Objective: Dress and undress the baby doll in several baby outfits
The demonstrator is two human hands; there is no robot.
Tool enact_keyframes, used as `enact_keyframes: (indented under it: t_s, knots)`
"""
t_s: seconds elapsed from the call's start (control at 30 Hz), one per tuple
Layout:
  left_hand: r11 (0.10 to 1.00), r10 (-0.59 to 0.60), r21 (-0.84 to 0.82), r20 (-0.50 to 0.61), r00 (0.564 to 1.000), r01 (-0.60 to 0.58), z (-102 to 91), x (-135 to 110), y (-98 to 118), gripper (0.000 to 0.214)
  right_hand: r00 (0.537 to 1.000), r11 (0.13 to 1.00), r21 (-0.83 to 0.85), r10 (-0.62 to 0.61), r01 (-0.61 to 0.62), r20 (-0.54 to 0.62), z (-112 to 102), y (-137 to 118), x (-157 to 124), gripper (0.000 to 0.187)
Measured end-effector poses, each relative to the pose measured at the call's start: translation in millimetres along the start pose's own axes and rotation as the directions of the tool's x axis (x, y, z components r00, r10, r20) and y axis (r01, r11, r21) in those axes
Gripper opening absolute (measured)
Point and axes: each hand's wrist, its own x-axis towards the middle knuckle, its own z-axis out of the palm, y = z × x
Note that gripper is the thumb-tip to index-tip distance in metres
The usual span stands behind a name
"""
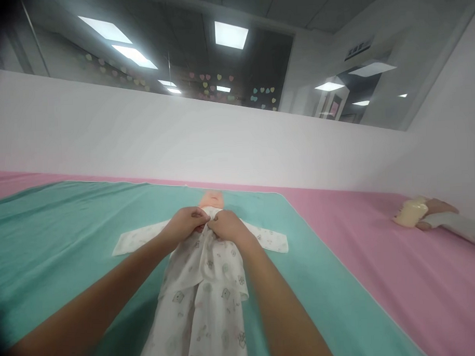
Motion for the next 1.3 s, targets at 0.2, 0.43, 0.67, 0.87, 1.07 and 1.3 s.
enact_keyframes:
  t_s: [0.2, 0.43, 0.67, 0.87, 1.07, 1.3]
  knots:
    - [0.995, -0.007, -0.101, 0.065, 0.998, 0.014, -4.3, 1, -9, 0.030, 1.000, 0.720, 0.694, -0.001, -0.005, 0.008, 4, 18, 1, 0.019]
    - [0.991, 0.023, -0.135, 0.082, 0.996, -0.012, -3.5, 1, -12, 0.029, 0.993, 0.701, 0.703, -0.078, 0.117, -0.087, 17, 22, 2, 0.023]
    - [0.999, 0.017, -0.043, 0.071, 0.997, -0.014, -1.5, -1, -11, 0.026, 0.990, 0.748, 0.647, -0.109, 0.144, -0.094, 18, 22, 0, 0.025]
    - [0.999, 0.019, -0.039, 0.027, 0.999, -0.018, 2.1, -2, -10, 0.022, 0.989, 0.804, 0.579, -0.145, 0.137, -0.033, 15, 22, 0, 0.027]
    - [1.000, -0.004, 0.006, -0.035, 0.999, 0.004, 6.6, -6, -2, 0.018, 0.981, 0.765, 0.635, -0.185, 0.109, 0.055, 8, 26, -1, 0.032]
    - [1.000, -0.007, -0.009, -0.010, 1.000, 0.007, 5.9, -5, -5, 0.006, 0.982, 0.760, 0.643, -0.179, 0.097, 0.064, 6, 25, -3, 0.029]
